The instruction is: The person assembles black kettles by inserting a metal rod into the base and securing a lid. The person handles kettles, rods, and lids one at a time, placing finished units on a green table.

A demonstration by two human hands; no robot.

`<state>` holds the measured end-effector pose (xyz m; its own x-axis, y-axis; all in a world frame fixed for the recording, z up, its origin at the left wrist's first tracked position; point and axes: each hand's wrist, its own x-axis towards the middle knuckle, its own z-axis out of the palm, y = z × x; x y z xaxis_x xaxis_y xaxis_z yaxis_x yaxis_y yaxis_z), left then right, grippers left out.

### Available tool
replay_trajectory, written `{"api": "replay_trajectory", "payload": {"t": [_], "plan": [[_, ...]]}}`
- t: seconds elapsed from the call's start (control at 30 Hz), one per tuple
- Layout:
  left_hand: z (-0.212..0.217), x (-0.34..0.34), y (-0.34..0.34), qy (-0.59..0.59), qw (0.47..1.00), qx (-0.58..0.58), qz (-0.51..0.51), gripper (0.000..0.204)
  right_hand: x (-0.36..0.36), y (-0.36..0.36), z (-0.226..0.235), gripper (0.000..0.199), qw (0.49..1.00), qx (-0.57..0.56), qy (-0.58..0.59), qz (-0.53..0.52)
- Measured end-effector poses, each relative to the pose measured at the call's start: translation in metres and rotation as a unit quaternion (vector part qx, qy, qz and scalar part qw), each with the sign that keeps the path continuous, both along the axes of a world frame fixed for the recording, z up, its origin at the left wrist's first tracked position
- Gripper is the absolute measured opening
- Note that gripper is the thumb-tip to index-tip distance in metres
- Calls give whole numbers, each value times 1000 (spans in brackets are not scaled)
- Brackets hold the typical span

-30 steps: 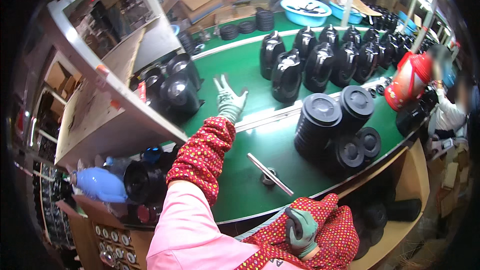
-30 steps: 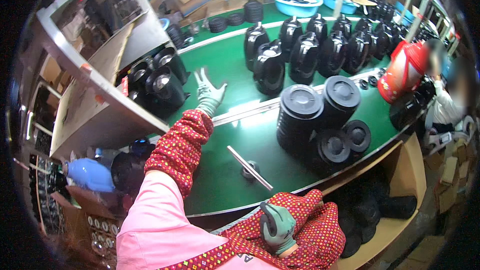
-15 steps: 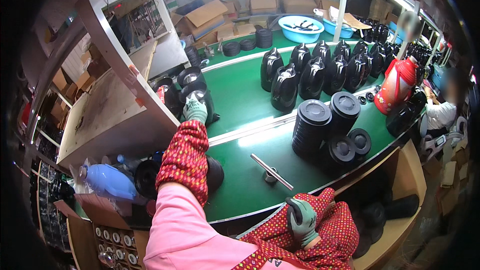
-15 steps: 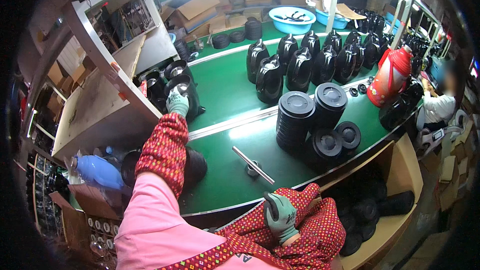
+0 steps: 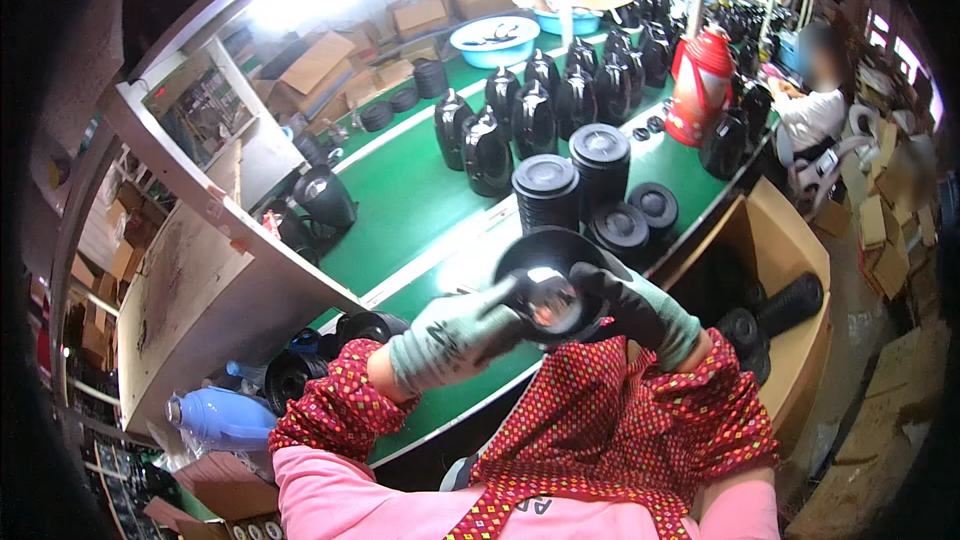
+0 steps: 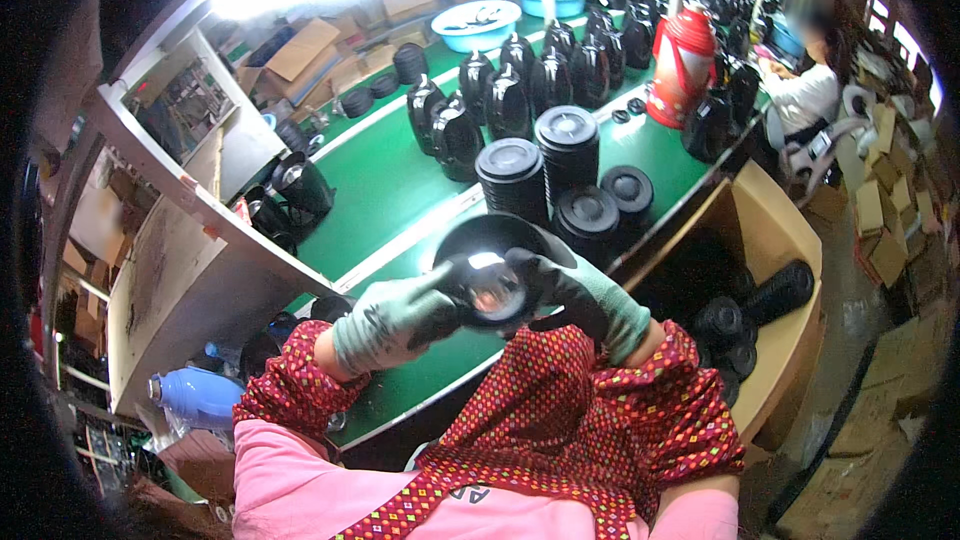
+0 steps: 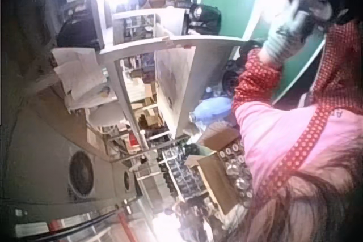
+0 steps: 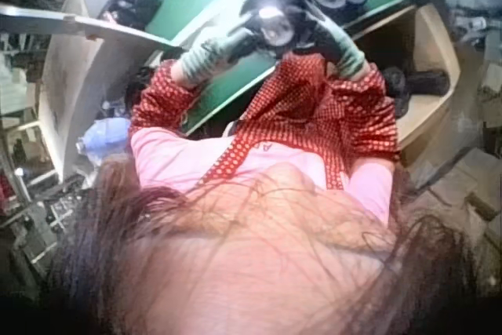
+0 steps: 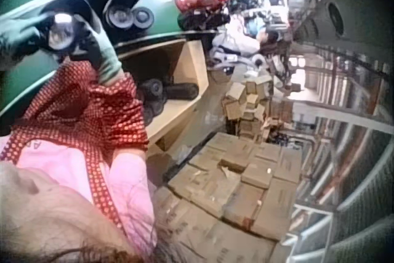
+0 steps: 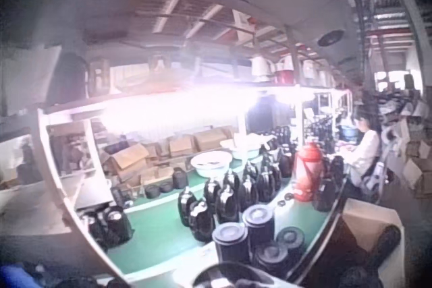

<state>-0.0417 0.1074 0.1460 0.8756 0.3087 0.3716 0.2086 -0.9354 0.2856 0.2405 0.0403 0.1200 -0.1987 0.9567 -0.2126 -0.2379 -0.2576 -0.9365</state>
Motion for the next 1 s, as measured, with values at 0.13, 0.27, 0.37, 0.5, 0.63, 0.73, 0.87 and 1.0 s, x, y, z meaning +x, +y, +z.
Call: {"api": "replay_trajectory", "payload": {"t": [0.13, 0.27, 0.37, 0.5, 0.63, 0.73, 0.87, 1.0], "plan": [[-9, 20, -29, -13, 994, -40, -96, 42, 4, -48, -5, 59, 994, -8, 108, -27], [-48, 24, -25, -216, 954, -207, -31, 76, 56, -119, -62, 54, 963, -2, 266, -47], [-124, 17, -14, -262, 848, -457, 60, 90, 61, -162, -91, 56, 915, 18, 379, -136], [-157, 45, -35, -277, 724, -622, -109, 114, 54, -180, -97, 55, 923, -34, 338, -181], [-147, 63, -63, -418, 614, -668, -50, 89, 36, -168, -92, 54, 945, -104, 276, -138], [-159, 54, -58, -453, 669, -589, 35, 65, 25, -131, -81, 56, 961, -121, 243, -42], [-165, 38, -36, -407, 652, -639, 35, 50, 34, -53, -93, 74, 977, -42, 199, 66], [-281, 12, -33, -353, 496, -793, 32, 50, 72, 64, -132, 77, 779, 224, -563, -162]]}}
